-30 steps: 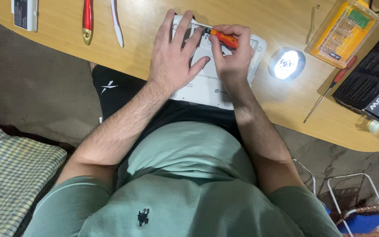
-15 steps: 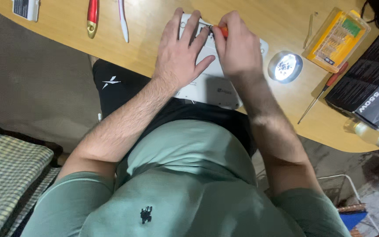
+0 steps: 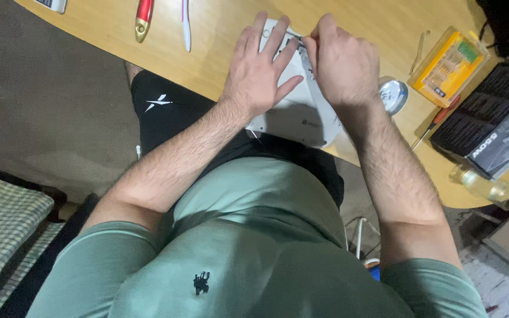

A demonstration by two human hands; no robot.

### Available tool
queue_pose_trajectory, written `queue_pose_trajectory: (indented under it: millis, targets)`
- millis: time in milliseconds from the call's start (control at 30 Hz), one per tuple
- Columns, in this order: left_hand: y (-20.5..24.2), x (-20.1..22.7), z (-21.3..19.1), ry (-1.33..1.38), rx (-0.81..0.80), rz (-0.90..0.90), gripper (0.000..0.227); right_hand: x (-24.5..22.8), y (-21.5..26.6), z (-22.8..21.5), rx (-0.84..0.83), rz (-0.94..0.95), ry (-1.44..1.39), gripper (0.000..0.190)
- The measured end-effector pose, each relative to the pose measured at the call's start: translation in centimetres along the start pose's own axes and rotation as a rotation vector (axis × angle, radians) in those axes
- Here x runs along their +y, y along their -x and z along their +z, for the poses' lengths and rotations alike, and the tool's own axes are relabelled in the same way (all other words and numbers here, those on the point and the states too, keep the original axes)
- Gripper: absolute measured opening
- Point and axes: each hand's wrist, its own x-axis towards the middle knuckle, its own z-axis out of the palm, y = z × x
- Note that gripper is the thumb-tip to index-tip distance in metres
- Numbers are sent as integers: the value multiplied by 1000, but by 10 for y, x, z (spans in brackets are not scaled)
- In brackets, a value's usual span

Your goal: The person uses a screwdriver to tighten screws on the back of a white router. They repeatedly pick up screws from a small metal dish and insert them into the device, securing the casing.

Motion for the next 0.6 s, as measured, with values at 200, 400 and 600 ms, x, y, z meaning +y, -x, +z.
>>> queue_pose_trajectory:
  millis: [200,400,600]
  targets:
    - [1,1,-3,-37,69,11,66,-2,3,-25,-218,-3,114,37]
    - [3,-3,2,29,96,24,62,-13,-6,-15,-193,124,312,69]
    - [1,-3,6,-29,31,16,64,-19,2,-45,-305,31,115,35]
